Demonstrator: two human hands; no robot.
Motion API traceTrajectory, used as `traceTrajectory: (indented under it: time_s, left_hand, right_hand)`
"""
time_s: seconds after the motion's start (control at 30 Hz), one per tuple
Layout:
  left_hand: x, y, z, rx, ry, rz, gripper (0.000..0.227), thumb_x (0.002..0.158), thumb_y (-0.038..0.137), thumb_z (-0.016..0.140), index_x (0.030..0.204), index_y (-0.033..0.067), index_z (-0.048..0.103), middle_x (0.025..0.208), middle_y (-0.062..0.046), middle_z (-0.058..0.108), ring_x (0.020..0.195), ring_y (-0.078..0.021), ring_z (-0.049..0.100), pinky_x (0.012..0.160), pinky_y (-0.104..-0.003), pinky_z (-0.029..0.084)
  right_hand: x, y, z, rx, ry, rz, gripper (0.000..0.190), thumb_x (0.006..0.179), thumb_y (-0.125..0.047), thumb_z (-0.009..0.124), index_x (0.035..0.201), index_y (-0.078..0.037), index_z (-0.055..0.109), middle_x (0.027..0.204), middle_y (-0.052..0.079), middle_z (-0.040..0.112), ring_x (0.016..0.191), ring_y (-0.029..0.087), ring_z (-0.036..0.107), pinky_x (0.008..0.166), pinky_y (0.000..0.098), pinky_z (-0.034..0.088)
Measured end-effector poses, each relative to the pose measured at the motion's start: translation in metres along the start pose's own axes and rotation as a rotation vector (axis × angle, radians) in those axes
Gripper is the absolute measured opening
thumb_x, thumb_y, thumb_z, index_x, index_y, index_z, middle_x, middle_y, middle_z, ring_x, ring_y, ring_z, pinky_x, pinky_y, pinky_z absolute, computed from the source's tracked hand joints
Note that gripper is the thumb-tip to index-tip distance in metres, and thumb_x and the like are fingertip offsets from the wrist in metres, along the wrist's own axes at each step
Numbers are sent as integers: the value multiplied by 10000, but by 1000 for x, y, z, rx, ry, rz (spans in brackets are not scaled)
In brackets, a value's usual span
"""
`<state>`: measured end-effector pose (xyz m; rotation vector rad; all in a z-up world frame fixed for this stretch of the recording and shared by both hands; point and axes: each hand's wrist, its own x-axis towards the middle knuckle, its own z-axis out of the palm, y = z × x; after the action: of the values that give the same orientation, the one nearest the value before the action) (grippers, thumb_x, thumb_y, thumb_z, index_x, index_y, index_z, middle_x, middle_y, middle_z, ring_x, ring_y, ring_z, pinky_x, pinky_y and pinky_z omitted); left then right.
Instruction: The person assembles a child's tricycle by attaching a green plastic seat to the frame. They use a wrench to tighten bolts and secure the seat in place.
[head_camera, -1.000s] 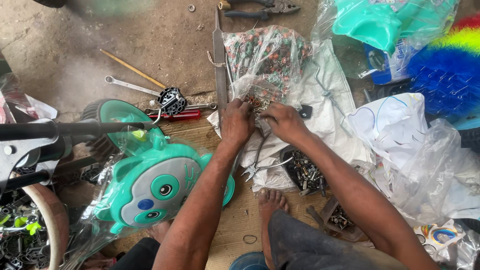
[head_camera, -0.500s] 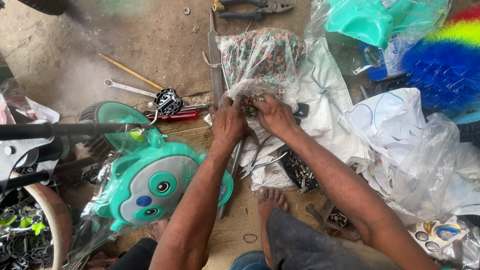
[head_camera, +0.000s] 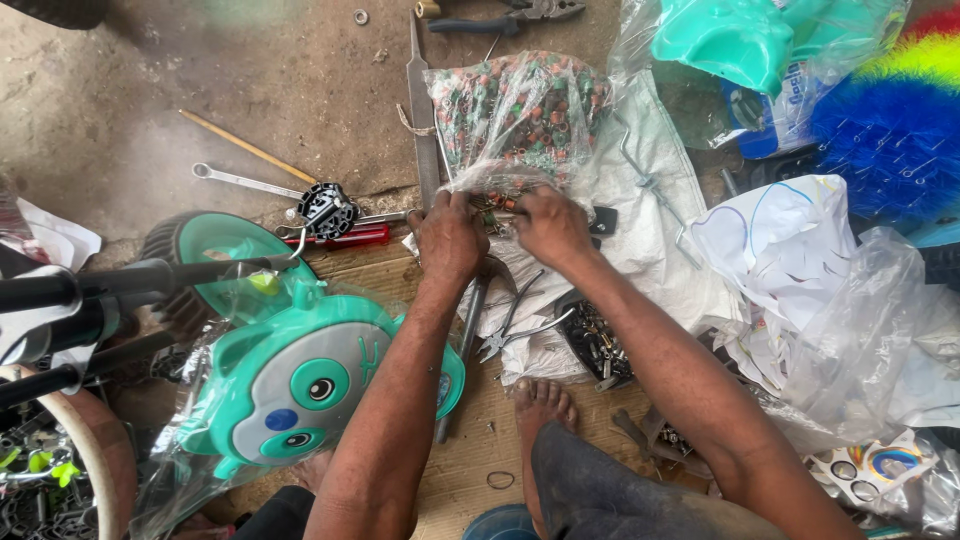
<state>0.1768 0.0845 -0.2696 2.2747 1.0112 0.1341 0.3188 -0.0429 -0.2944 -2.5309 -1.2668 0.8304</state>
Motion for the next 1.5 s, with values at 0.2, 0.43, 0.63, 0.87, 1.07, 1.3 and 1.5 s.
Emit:
traceTrajectory:
  time_s: [0.2,0.43,0.63,0.87,1.07,1.3,1.5]
  left_hand:
    - [-5,7,-11,46,-29,87,370,773,34,630,1136,91,663,1025,-163,666,966,-366,667,950,-587,357]
    - [9,8,-15,74,-70,80,468,846,-31,577,1302,68,605,978,-186,667,865,-327,676,917,-548,382]
    - [31,-1,-11,84,-60,77,389,906,-18,617,1278,96,611,1181,-137,676,979,-246,697,1022,-501,411]
    - [16,-4,-24,276,-130,179,572,781,33,690,1340,25,568,1273,-210,589,1054,-326,641,962,-603,383]
    - [6,-1,-30,316,-173,120,396,855,65,632,1248,23,606,1209,-172,626,1090,-341,636,1014,-631,382]
    - [9,2,-27,343,-135,268,389,890,31,605,1273,95,636,1010,-117,611,967,-257,616,1020,-528,359]
    - [-5,2,-34,168,-212,367,540,689,253,758,1215,153,692,998,-126,590,997,-301,579,951,-525,339]
  right_hand:
    - [1,10,-29,199,205,-56,157,888,-52,694,1038,-68,738,1104,117,730,1009,252,705,944,416,552]
    - [10,6,-48,315,336,-136,292,896,1,672,1182,-53,706,1133,164,713,1006,296,703,917,414,563]
    - [29,-3,-36,47,261,-359,256,948,-5,665,1172,-114,722,1263,109,713,1110,274,695,983,396,562]
    - [1,-18,-34,-296,450,-669,140,815,-120,660,954,-136,667,1162,135,767,900,262,706,794,438,505]
    - [-11,13,-41,-100,82,-312,176,975,-80,632,1133,-56,703,664,79,638,577,221,612,716,416,554]
    - [8,26,-37,-49,322,-389,179,941,-8,674,1071,-89,767,685,88,687,583,180,665,945,477,571]
    - [15,26,-37,-24,336,-344,160,863,-45,740,1018,-64,776,768,135,715,735,244,691,737,417,576]
